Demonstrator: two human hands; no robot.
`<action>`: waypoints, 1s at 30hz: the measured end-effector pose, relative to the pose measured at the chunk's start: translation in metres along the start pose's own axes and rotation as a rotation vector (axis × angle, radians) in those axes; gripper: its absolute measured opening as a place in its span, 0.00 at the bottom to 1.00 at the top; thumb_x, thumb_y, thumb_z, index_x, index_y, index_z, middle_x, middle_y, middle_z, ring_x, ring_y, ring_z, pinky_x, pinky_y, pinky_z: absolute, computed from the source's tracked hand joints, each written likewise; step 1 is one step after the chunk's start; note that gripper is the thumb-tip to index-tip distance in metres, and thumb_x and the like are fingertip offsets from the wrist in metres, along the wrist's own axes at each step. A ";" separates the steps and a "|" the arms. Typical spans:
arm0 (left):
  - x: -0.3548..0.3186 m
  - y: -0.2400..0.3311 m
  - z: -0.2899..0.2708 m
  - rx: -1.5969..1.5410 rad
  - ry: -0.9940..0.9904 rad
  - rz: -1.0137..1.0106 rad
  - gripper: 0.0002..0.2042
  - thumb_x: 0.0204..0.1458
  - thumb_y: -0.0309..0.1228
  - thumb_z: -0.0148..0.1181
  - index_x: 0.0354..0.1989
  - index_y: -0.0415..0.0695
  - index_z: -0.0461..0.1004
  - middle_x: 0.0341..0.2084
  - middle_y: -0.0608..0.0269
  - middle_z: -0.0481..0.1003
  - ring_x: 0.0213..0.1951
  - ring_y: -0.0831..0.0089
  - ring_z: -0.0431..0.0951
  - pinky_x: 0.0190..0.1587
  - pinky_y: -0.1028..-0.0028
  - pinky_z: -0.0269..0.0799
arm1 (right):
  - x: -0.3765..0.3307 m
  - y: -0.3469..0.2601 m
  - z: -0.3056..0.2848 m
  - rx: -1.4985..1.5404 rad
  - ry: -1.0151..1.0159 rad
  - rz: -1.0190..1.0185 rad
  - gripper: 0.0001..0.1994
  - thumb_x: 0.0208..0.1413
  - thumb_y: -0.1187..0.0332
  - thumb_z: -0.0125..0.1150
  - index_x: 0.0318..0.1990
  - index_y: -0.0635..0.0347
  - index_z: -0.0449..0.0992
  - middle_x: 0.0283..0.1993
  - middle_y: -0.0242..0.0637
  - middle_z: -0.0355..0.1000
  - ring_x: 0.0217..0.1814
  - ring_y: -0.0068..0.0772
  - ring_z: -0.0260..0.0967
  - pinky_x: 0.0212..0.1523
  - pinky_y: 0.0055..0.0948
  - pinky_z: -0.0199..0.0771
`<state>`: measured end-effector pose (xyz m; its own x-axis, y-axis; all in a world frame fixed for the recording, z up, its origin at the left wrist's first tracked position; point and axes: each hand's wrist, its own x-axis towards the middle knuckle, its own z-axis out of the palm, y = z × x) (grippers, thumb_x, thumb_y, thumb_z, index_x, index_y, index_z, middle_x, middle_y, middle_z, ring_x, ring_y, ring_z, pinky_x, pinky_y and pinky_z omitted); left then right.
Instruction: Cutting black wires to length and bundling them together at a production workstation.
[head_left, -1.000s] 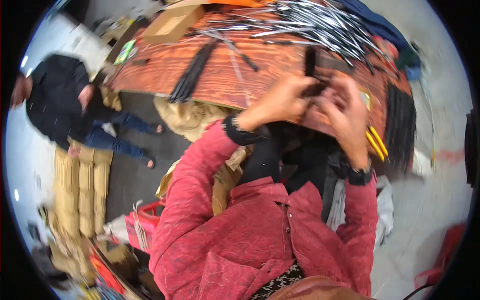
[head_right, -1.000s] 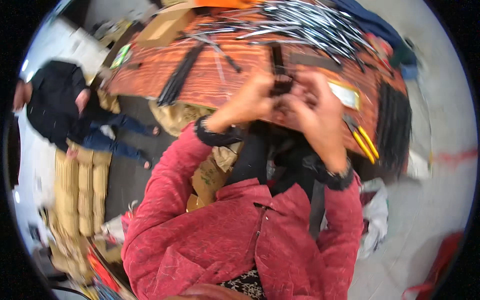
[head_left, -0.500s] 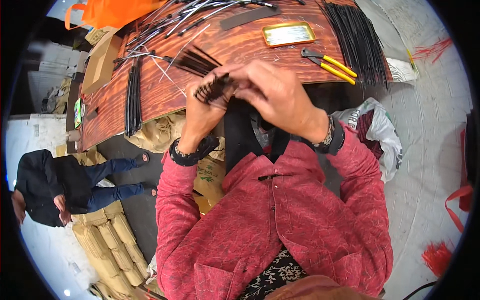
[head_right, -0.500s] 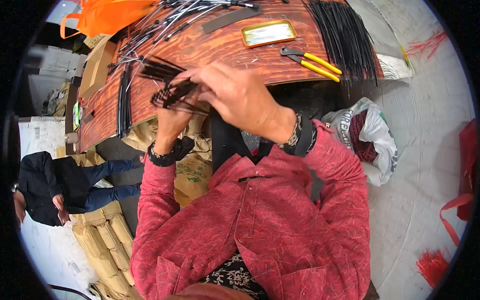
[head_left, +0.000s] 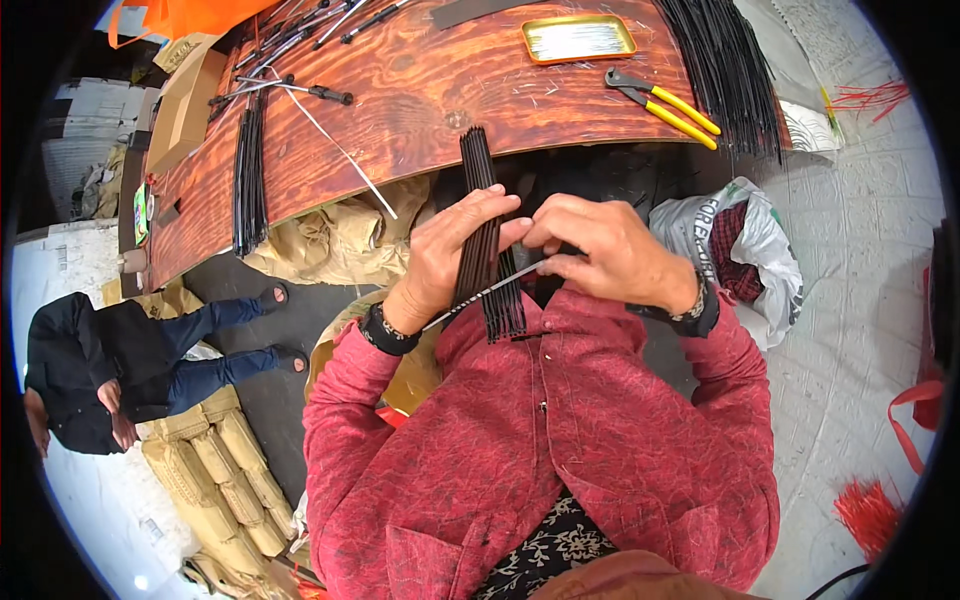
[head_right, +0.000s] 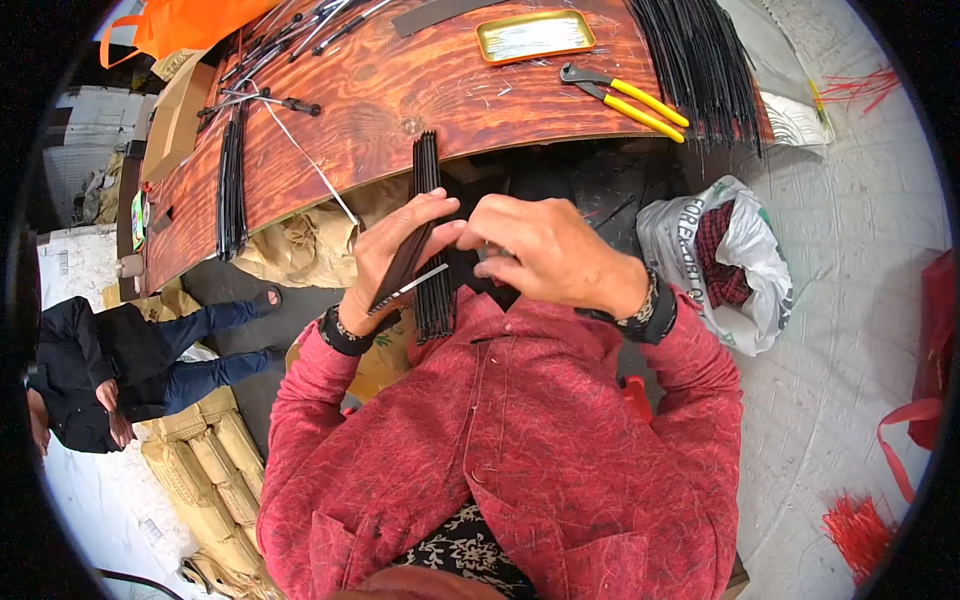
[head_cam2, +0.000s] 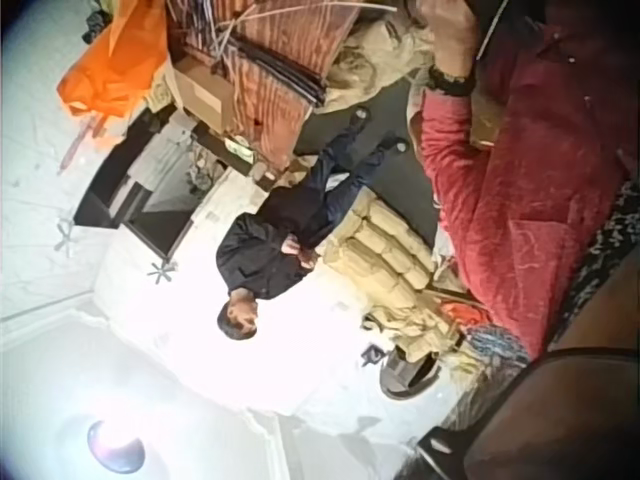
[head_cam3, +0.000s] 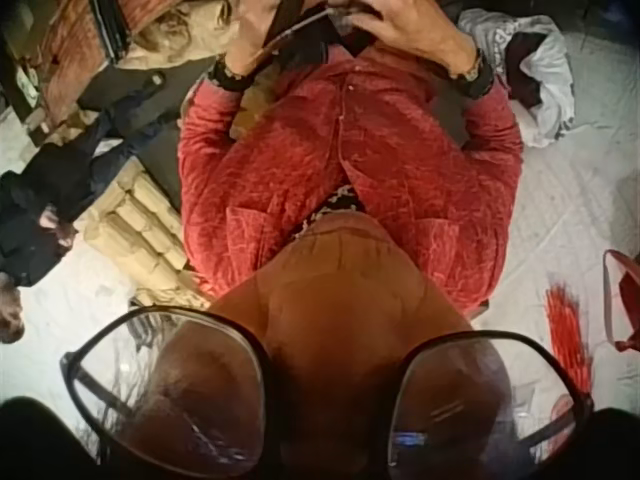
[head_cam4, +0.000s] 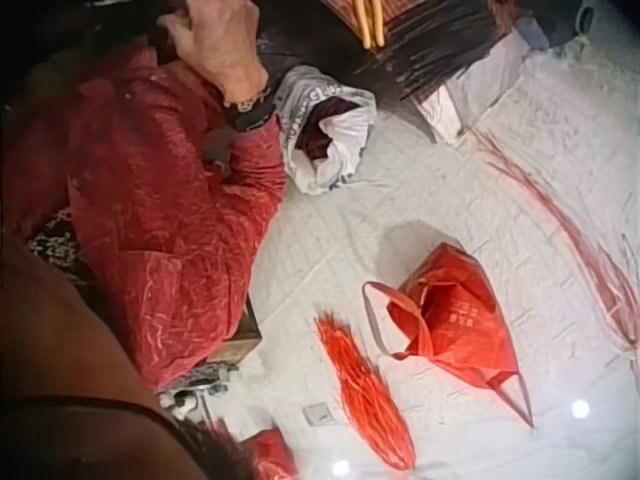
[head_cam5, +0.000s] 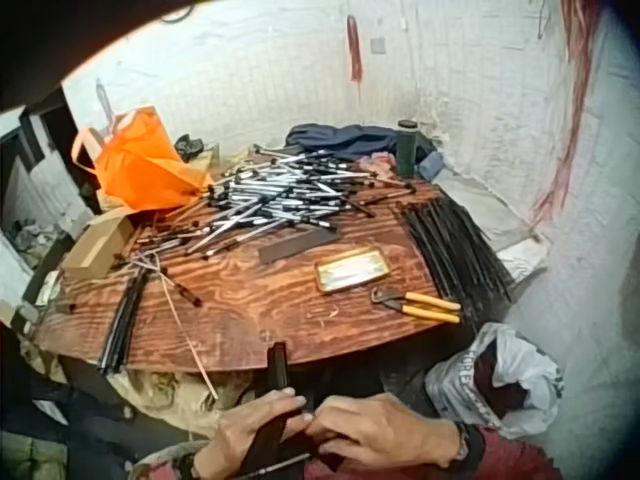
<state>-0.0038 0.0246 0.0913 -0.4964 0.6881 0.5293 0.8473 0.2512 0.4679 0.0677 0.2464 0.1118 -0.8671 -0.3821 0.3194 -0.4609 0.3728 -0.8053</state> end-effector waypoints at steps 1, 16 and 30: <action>-0.001 0.000 0.004 -0.001 0.030 0.025 0.12 0.48 0.21 0.64 0.43 0.39 0.80 0.43 0.56 0.79 0.49 0.59 0.80 0.50 0.65 0.77 | 0.001 0.007 -0.005 -0.014 -0.028 -0.014 0.14 0.44 0.79 0.66 0.40 0.63 0.73 0.39 0.40 0.72 0.40 0.43 0.74 0.39 0.36 0.75; -0.014 -0.009 0.008 0.040 0.009 0.135 0.14 0.44 0.28 0.71 0.41 0.43 0.82 0.42 0.58 0.80 0.47 0.60 0.81 0.52 0.63 0.77 | 0.055 0.058 0.018 -0.321 0.034 -0.202 0.24 0.50 0.76 0.58 0.58 0.63 0.69 0.63 0.46 0.66 0.67 0.48 0.62 0.65 0.43 0.63; -0.040 -0.018 0.029 0.107 -0.057 0.108 0.14 0.48 0.34 0.68 0.43 0.45 0.80 0.45 0.59 0.78 0.51 0.59 0.79 0.56 0.60 0.74 | 0.042 0.077 0.045 -0.523 -0.034 -0.241 0.31 0.48 0.73 0.59 0.64 0.61 0.65 0.71 0.43 0.59 0.74 0.44 0.54 0.71 0.46 0.55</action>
<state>0.0063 0.0121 0.0416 -0.3922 0.7517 0.5302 0.9120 0.2423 0.3310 0.0038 0.2208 0.0404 -0.7233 -0.5319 0.4404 -0.6845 0.6367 -0.3551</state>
